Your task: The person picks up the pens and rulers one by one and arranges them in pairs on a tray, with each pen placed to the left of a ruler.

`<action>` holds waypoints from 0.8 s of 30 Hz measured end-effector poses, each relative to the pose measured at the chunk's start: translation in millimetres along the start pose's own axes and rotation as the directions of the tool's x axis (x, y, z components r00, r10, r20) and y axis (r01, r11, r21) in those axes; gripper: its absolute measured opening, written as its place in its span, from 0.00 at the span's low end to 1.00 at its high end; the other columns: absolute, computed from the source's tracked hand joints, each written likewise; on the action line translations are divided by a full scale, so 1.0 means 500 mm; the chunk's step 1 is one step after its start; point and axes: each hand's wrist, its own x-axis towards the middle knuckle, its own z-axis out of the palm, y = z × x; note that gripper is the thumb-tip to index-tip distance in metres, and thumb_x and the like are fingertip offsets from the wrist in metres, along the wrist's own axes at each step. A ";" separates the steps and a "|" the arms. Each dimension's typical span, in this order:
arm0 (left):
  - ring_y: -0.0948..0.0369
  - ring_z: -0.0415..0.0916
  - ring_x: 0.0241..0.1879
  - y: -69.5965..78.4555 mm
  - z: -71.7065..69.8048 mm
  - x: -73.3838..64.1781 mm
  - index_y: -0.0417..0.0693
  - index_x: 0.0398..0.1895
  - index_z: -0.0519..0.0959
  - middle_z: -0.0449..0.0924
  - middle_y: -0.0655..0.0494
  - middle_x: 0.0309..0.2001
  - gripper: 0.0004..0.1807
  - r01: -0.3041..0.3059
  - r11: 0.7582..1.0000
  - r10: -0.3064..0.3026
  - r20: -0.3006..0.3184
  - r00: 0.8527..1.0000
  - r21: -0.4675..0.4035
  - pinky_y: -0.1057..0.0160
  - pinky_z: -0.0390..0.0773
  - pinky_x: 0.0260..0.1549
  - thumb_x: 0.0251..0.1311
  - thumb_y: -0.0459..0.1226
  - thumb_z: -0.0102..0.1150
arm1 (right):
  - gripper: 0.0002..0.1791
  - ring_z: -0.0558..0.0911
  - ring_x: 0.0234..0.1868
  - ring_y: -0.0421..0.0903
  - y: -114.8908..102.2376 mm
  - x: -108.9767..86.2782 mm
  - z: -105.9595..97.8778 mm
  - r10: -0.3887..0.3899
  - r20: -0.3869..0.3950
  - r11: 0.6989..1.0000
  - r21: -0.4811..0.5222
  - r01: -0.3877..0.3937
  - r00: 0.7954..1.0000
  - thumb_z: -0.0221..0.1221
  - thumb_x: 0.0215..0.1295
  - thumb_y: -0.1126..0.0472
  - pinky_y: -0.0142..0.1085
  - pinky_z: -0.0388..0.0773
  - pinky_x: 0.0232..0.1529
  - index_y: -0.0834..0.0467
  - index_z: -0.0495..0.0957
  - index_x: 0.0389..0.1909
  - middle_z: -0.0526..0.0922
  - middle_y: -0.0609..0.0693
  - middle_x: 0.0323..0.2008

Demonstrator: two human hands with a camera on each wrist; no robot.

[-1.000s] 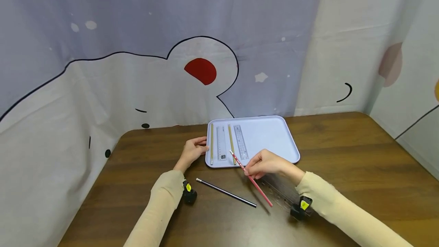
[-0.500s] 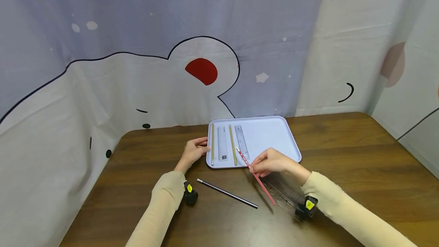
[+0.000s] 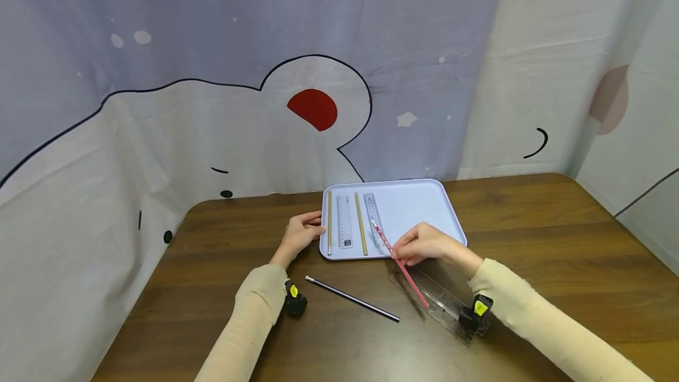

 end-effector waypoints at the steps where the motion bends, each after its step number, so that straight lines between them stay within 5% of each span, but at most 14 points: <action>1: 0.65 0.75 0.35 0.000 0.000 0.000 0.38 0.56 0.72 0.76 0.39 0.50 0.25 -0.006 1.000 0.006 0.000 1.000 0.002 0.64 0.82 0.37 0.51 0.26 0.58 | 0.15 0.80 0.23 0.36 0.000 0.001 -0.002 0.004 0.000 1.000 0.001 -0.004 1.000 0.60 0.53 0.63 0.30 0.82 0.29 0.72 0.79 0.37 0.84 0.46 0.21; 24: 0.62 0.76 0.36 0.001 0.000 -0.002 0.38 0.56 0.71 0.76 0.39 0.49 0.25 -0.012 1.000 0.012 -0.001 1.000 0.010 0.64 0.82 0.37 0.51 0.26 0.58 | 0.17 0.78 0.23 0.33 -0.008 0.024 -0.036 0.067 0.028 0.993 0.093 -0.069 0.997 0.58 0.55 0.64 0.25 0.80 0.29 0.73 0.77 0.42 0.83 0.43 0.24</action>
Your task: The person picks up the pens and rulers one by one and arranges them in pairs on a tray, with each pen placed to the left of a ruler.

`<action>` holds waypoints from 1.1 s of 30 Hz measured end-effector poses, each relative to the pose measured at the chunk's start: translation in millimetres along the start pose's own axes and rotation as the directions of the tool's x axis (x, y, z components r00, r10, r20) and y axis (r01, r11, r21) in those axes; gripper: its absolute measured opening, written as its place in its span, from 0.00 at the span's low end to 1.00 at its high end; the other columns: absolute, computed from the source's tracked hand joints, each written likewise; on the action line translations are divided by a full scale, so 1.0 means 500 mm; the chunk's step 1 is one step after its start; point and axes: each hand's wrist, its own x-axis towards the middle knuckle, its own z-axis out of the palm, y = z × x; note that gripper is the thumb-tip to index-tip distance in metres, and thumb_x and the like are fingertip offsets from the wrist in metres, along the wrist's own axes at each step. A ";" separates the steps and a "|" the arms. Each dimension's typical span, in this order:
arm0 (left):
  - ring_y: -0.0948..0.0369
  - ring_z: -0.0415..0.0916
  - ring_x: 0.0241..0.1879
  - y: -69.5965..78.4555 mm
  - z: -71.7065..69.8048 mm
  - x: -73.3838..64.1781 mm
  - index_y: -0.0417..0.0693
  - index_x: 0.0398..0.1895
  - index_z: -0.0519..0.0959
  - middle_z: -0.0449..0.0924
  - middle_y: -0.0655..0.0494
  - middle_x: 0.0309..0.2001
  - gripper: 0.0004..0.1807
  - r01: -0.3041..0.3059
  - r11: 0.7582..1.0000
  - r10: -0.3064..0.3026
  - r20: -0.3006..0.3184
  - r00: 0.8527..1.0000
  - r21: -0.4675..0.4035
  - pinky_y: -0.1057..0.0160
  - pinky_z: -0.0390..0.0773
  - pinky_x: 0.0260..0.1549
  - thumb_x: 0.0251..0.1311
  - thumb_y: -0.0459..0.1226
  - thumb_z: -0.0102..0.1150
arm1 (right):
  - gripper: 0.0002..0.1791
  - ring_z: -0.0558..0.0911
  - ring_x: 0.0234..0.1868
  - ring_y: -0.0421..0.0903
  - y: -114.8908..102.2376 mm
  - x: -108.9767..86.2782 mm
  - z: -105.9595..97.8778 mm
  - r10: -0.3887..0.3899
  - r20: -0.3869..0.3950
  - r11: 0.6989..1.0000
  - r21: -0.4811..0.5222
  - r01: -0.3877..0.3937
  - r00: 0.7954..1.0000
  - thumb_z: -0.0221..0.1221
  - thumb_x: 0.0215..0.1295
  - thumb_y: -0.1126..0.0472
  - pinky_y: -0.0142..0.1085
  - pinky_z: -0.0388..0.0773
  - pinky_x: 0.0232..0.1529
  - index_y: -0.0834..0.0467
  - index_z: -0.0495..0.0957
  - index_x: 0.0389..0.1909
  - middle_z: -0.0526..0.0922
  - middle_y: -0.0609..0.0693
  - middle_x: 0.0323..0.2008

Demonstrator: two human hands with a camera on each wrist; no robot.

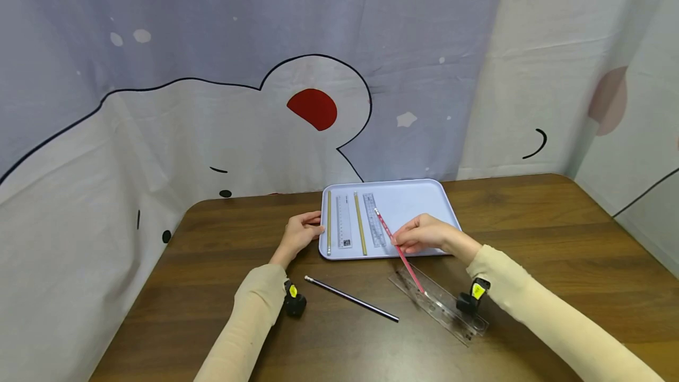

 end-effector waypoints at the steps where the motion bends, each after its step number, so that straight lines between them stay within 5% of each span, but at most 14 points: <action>1: 0.62 0.76 0.36 0.000 0.000 0.000 0.38 0.56 0.71 0.76 0.39 0.49 0.25 -0.001 1.000 0.001 0.000 1.000 0.005 0.64 0.82 0.37 0.51 0.26 0.58 | 0.17 0.78 0.24 0.33 0.000 0.001 -0.001 0.003 -0.001 1.000 0.005 -0.003 1.000 0.58 0.55 0.63 0.25 0.80 0.29 0.73 0.77 0.42 0.83 0.43 0.25; 33: 0.64 0.76 0.36 -0.001 -0.002 0.001 0.39 0.55 0.72 0.76 0.40 0.50 0.24 0.002 1.000 -0.002 -0.011 1.000 0.022 0.65 0.82 0.36 0.51 0.27 0.59 | 0.21 0.80 0.28 0.34 -0.004 0.053 -0.020 0.055 -0.047 0.989 0.141 -0.048 0.997 0.55 0.59 0.65 0.25 0.80 0.34 0.75 0.70 0.51 0.84 0.44 0.27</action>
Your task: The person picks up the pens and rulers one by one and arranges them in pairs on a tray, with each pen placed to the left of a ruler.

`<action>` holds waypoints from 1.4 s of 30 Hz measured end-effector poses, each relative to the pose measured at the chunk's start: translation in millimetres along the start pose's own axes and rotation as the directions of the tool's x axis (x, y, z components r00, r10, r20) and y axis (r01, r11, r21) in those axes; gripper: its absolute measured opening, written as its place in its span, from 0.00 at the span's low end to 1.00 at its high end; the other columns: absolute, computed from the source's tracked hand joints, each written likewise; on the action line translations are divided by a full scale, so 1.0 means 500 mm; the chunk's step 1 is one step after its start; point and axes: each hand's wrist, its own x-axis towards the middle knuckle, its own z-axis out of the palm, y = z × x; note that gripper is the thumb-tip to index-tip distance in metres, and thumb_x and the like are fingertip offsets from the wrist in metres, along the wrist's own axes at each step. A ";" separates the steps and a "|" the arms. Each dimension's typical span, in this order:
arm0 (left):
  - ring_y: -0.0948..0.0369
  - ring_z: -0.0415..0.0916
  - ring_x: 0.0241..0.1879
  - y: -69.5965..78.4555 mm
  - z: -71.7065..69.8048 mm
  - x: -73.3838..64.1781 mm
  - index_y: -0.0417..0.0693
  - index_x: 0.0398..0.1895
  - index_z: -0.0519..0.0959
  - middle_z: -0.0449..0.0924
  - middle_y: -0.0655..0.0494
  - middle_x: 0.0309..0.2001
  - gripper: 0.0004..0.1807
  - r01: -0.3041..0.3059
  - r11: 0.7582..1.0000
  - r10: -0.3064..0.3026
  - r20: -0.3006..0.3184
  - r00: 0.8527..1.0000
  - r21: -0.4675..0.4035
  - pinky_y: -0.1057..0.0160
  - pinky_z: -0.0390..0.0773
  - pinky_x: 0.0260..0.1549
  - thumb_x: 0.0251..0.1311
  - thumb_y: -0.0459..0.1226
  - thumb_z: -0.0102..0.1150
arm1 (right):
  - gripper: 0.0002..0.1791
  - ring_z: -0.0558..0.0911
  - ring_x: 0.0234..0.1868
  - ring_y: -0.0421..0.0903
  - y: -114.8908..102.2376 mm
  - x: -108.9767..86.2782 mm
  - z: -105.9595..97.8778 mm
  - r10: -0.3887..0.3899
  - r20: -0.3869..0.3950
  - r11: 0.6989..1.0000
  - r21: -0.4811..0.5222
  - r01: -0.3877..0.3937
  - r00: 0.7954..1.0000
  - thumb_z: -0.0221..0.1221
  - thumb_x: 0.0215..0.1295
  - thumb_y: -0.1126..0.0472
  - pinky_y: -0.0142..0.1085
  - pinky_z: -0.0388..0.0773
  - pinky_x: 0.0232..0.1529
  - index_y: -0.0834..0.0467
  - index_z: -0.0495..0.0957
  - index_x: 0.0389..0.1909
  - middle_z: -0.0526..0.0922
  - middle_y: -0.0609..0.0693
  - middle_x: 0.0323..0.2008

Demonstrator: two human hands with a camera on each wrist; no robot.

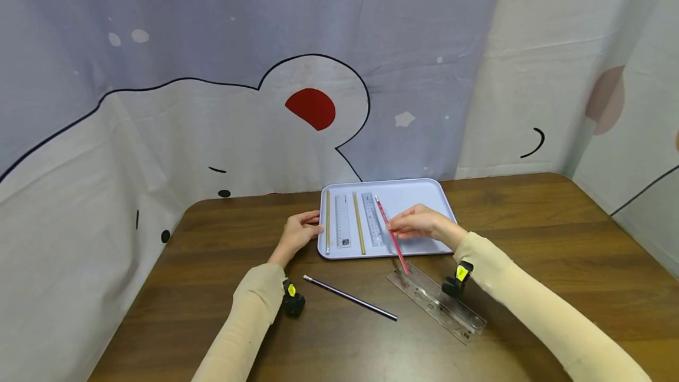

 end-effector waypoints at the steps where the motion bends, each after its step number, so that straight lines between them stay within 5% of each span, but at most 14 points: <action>1: 0.64 0.77 0.36 0.000 0.000 0.001 0.39 0.55 0.72 0.76 0.40 0.50 0.24 -0.002 1.000 0.002 0.000 1.000 0.001 0.65 0.82 0.36 0.51 0.27 0.59 | 0.22 0.80 0.28 0.34 0.000 0.002 0.000 0.002 -0.003 1.000 0.003 -0.002 1.000 0.55 0.59 0.65 0.25 0.80 0.34 0.75 0.69 0.51 0.84 0.44 0.27; 16: 0.62 0.77 0.37 0.001 0.000 0.001 0.37 0.55 0.72 0.76 0.37 0.50 0.25 -0.012 1.000 0.012 0.003 1.000 -0.012 0.64 0.82 0.37 0.50 0.26 0.59 | 0.15 0.80 0.23 0.34 -0.011 0.030 0.003 0.069 -0.078 0.997 0.044 -0.066 0.995 0.59 0.57 0.64 0.24 0.80 0.29 0.68 0.76 0.44 0.83 0.43 0.21; 37: 0.64 0.77 0.35 -0.001 0.001 0.002 0.38 0.55 0.72 0.76 0.39 0.49 0.24 -0.012 1.000 0.012 0.005 1.000 0.006 0.63 0.82 0.37 0.51 0.27 0.59 | 0.21 0.80 0.23 0.35 -0.007 0.057 -0.008 0.099 -0.121 0.993 0.074 -0.091 0.988 0.60 0.56 0.65 0.23 0.79 0.29 0.70 0.73 0.50 0.83 0.43 0.20; 42: 0.64 0.77 0.34 -0.001 0.000 0.001 0.37 0.55 0.72 0.77 0.38 0.49 0.24 -0.022 1.000 0.022 0.001 1.000 -0.007 0.62 0.82 0.37 0.50 0.26 0.59 | 0.15 0.80 0.23 0.35 -0.002 0.065 -0.009 0.100 -0.138 0.993 0.072 -0.091 0.985 0.60 0.55 0.65 0.23 0.79 0.29 0.67 0.77 0.43 0.83 0.44 0.19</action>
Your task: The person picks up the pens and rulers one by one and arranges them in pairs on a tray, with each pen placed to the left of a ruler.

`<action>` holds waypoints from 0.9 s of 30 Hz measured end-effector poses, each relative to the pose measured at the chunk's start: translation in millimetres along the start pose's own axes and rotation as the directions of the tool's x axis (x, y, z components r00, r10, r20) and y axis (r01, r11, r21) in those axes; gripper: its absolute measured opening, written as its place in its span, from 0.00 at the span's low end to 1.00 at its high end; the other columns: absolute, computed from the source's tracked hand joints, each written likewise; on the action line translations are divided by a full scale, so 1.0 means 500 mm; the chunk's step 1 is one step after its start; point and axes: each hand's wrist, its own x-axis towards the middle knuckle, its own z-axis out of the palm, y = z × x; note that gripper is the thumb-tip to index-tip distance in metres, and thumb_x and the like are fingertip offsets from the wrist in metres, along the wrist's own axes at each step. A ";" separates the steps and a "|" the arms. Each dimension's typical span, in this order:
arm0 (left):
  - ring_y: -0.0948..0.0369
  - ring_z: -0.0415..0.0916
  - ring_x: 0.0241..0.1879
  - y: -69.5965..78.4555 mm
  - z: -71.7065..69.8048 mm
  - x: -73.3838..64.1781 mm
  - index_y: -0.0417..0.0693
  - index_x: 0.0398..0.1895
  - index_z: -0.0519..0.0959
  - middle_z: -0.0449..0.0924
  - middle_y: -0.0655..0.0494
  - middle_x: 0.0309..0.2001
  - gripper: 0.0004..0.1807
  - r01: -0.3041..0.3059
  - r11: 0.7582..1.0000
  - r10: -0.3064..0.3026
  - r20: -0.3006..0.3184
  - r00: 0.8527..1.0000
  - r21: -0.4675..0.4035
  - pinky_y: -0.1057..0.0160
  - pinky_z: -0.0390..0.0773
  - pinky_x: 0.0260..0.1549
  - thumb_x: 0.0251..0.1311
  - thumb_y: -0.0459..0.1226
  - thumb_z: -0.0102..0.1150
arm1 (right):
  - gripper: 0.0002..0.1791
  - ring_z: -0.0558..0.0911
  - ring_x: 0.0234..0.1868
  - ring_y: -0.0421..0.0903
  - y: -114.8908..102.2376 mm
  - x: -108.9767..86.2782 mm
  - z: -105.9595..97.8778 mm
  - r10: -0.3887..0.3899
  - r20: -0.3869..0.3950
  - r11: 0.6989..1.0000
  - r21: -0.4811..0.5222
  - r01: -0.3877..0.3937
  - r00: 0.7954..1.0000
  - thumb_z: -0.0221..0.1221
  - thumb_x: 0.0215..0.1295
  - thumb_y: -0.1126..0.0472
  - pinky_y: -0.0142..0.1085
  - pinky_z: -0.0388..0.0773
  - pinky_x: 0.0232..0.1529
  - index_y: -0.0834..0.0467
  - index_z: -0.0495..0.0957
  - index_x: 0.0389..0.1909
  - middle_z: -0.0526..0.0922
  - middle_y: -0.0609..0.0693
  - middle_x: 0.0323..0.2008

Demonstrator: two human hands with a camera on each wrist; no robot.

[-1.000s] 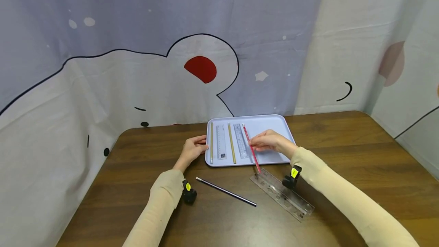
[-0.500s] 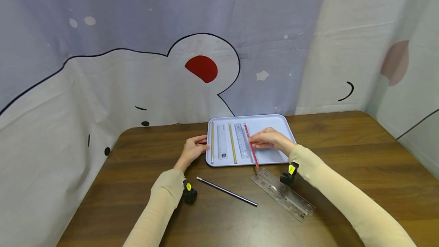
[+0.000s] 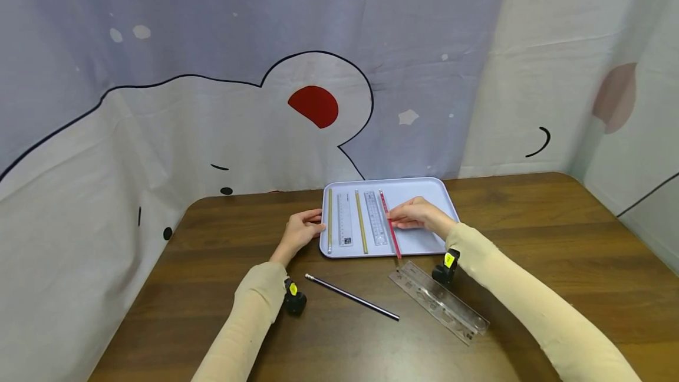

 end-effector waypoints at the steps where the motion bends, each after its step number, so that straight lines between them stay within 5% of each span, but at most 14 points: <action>1: 0.64 0.77 0.34 0.000 0.000 0.000 0.37 0.55 0.72 0.77 0.38 0.49 0.24 0.001 1.000 -0.001 -0.001 1.000 -0.003 0.63 0.82 0.37 0.50 0.26 0.59 | 0.15 0.80 0.23 0.35 0.000 0.002 0.000 0.000 -0.004 1.000 -0.003 0.000 1.000 0.60 0.55 0.65 0.23 0.79 0.28 0.67 0.77 0.43 0.83 0.44 0.19; 27: 0.62 0.77 0.36 0.006 -0.003 -0.002 0.36 0.57 0.70 0.75 0.35 0.51 0.26 0.011 1.000 -0.011 0.020 1.000 -0.010 0.60 0.82 0.39 0.51 0.27 0.59 | 0.16 0.80 0.22 0.34 -0.007 0.020 0.000 0.003 -0.063 0.999 -0.052 -0.006 0.998 0.61 0.55 0.64 0.23 0.79 0.29 0.68 0.77 0.43 0.83 0.44 0.18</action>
